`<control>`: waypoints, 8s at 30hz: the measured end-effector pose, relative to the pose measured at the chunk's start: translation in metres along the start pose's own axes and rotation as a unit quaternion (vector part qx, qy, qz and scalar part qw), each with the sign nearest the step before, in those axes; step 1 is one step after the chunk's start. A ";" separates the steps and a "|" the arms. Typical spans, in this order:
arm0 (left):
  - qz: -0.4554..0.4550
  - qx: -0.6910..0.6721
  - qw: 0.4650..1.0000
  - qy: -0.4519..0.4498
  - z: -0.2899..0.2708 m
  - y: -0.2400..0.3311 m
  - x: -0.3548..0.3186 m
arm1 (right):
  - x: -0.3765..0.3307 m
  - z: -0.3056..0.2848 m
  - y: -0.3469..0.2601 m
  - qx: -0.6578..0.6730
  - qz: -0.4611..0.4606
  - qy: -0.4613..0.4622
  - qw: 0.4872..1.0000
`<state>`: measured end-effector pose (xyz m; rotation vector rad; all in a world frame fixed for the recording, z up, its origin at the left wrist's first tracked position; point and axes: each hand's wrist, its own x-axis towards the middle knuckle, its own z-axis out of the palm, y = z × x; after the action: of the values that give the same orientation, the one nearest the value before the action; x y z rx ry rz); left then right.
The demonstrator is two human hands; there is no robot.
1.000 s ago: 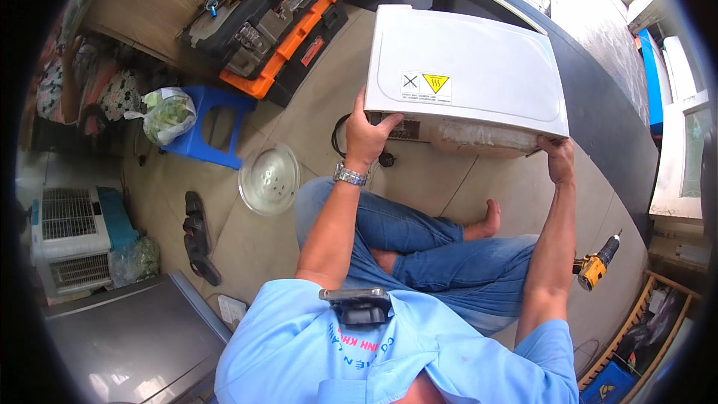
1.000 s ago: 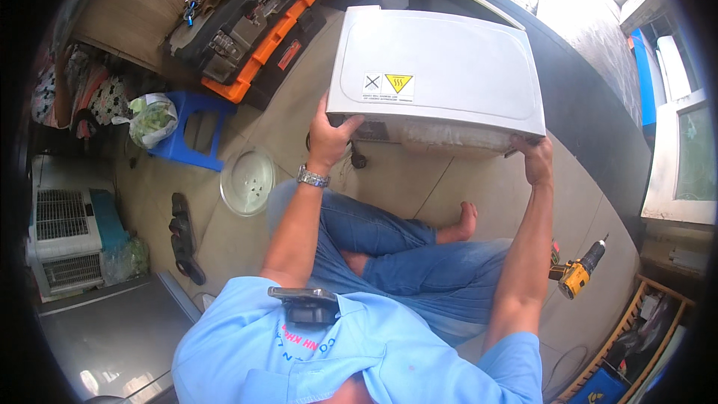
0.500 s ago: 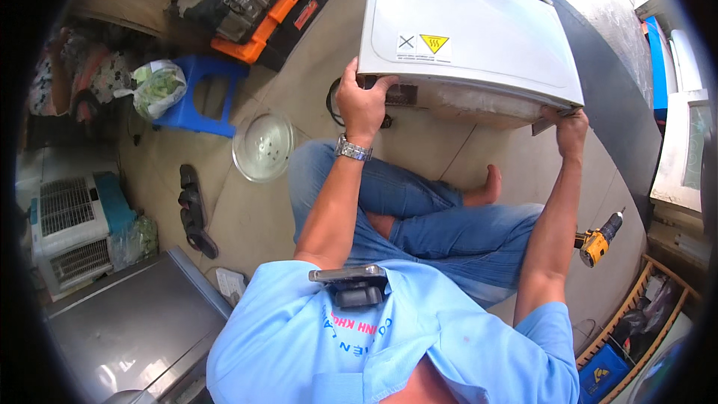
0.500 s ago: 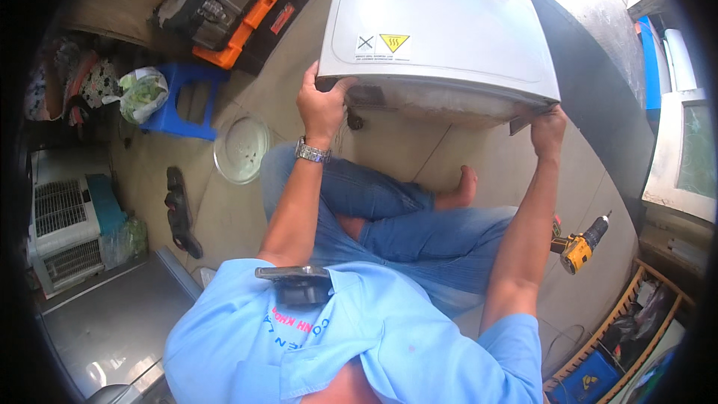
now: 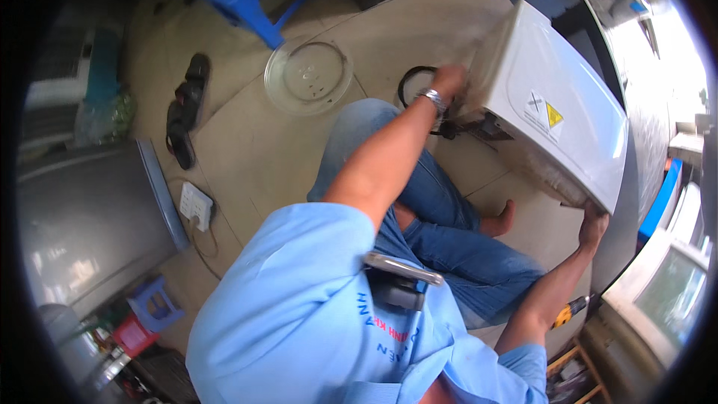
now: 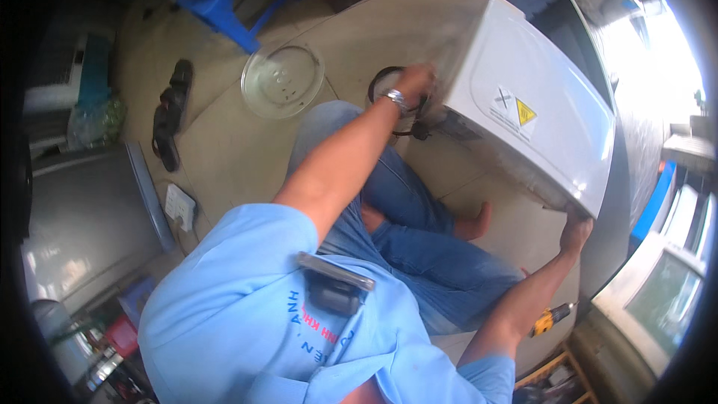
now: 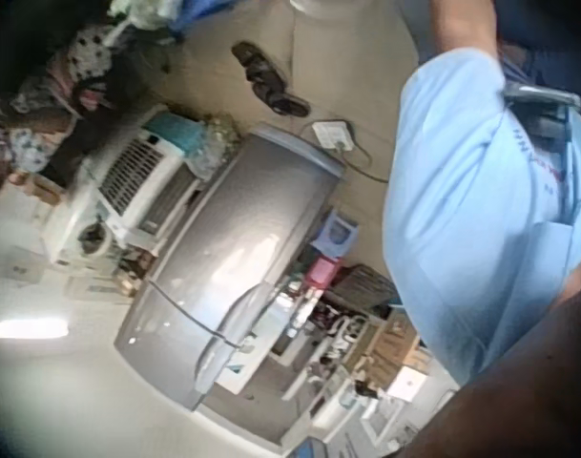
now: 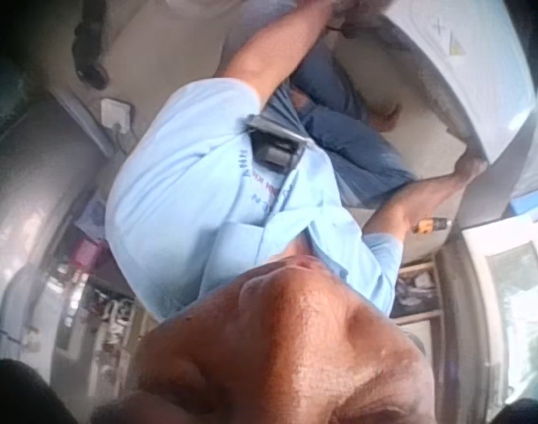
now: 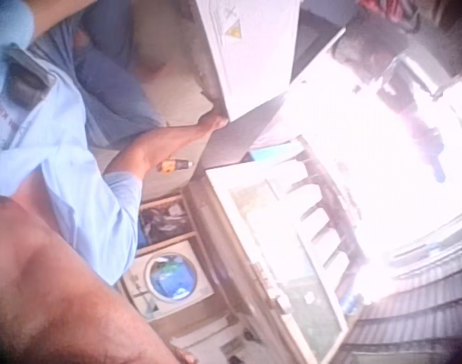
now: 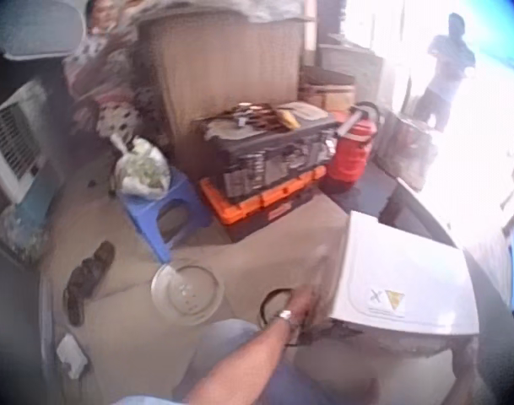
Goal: The person sits on the floor and uses a cordless drill to remove screws from the casing of a white appliance. They remove the side panel to expose the internal components.
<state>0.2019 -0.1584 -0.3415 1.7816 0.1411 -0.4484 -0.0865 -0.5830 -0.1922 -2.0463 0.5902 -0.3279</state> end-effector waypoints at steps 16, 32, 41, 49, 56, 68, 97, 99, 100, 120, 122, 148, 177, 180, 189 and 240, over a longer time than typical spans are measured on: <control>-0.215 -0.312 0.908 -0.180 0.002 -0.027 0.030 | -0.004 -0.022 0.039 0.179 0.100 -0.004 0.979; -0.103 -0.008 0.983 -0.149 0.013 -0.026 0.030 | -0.006 -0.035 0.035 0.174 0.106 -0.042 0.978; -0.086 0.023 0.990 -0.108 0.008 0.013 0.015 | -0.008 -0.023 0.022 0.194 0.119 -0.038 0.973; -0.078 0.039 0.981 -0.171 0.022 -0.009 0.007 | -0.010 -0.017 0.026 0.178 0.106 0.001 0.978; -0.105 0.041 0.973 -0.199 0.012 0.000 -0.014 | -0.022 -0.033 0.047 0.187 0.081 -0.013 0.979; -0.103 0.084 0.972 -0.192 0.001 -0.008 -0.040 | -0.047 -0.017 0.030 0.187 0.092 0.020 0.978; -0.091 0.109 0.980 -0.141 0.045 -0.023 -0.044 | -0.044 0.018 0.034 0.149 0.197 0.226 0.942; -0.091 0.114 0.977 -0.155 0.042 -0.020 -0.045 | -0.050 0.033 0.012 0.097 0.240 0.230 0.938; -0.090 0.119 0.975 -0.166 0.044 -0.019 -0.045 | -0.056 0.043 -0.008 0.076 0.261 0.228 0.935; -0.182 0.041 0.968 -0.167 0.057 -0.021 -0.069 | -0.125 0.219 -0.113 -0.307 -0.197 0.276 0.889; -0.185 0.087 0.970 -0.132 0.044 -0.052 -0.044 | -0.116 0.217 -0.109 -0.298 -0.197 0.291 0.887; -0.237 -0.063 0.939 -0.240 -0.006 0.021 -0.143 | -0.007 -0.052 0.014 0.137 0.009 0.101 0.985; 0.306 0.188 0.927 0.105 0.004 0.135 -0.219 | 0.042 -0.067 -0.058 -0.273 -0.126 0.308 0.903; 0.273 0.259 0.924 0.065 0.006 0.154 -0.228 | -0.003 -0.066 -0.044 -0.319 -0.054 0.322 0.890; 0.317 0.232 0.917 0.068 0.018 0.158 -0.230 | -0.003 -0.056 -0.002 -0.258 -0.017 0.329 0.908; 0.686 0.100 0.719 -0.044 0.125 0.444 -0.320 | -0.151 -0.338 -0.110 0.047 -0.017 0.570 0.820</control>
<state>0.0257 -0.3482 0.1565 1.5717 -1.2858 0.5719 -0.3370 -0.7017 0.0769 -1.5783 1.1937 -1.6193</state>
